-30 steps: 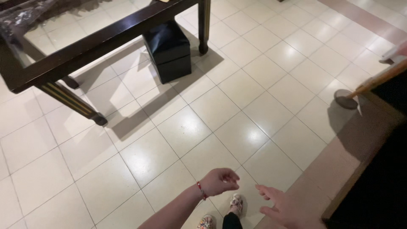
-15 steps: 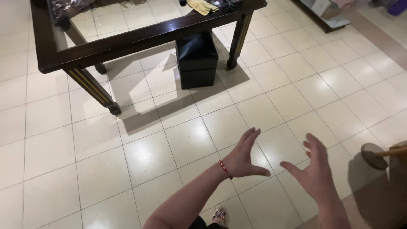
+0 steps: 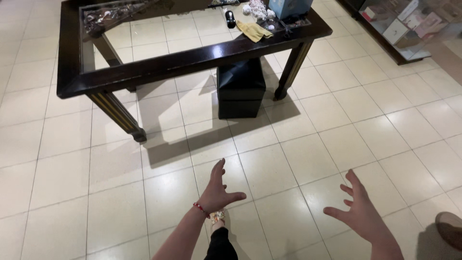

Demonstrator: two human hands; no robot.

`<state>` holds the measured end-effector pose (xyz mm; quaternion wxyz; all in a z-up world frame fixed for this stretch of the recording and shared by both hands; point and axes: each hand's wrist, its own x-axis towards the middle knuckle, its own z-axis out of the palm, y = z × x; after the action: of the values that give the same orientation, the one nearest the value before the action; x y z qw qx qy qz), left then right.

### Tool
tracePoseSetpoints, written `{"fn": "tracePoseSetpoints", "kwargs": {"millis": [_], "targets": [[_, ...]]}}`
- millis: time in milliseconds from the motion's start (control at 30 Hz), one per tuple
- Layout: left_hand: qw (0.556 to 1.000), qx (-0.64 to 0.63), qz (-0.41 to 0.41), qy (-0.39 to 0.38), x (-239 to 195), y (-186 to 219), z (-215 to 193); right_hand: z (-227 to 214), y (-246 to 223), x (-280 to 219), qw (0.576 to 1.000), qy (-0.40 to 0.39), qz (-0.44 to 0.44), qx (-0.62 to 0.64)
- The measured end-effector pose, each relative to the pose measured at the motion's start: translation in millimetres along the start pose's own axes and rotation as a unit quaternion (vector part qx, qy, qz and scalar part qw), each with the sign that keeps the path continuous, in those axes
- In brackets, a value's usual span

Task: The person places a wrapped package of fabric onto a shelf and then returns to a glass table. They pick up tangled white yarn, untangle it, and wind it into a neat ball by hand. The person then places the finished yarn ball on the table.

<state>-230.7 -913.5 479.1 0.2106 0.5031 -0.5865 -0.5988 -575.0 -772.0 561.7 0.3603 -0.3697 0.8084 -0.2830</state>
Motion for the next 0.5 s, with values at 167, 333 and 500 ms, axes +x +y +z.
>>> {"fn": "tracePoseSetpoints", "kwargs": {"millis": [167, 333, 500], "targets": [[0.998, 0.027, 0.006, -0.062, 63.5, 38.9, -43.0, 33.0, -67.2, 42.2, 0.989, -0.062, 0.114, -0.073], [0.996, 0.045, 0.015, -0.078, 131.2, 65.6, -75.9, 58.8, -117.1, 84.1, 0.988, -0.061, 0.113, -0.087], [0.993, 0.049, 0.030, -0.103, 183.5, 64.8, -76.9, 80.5, -83.1, 143.6, 0.980, -0.099, 0.087, -0.146]]}}
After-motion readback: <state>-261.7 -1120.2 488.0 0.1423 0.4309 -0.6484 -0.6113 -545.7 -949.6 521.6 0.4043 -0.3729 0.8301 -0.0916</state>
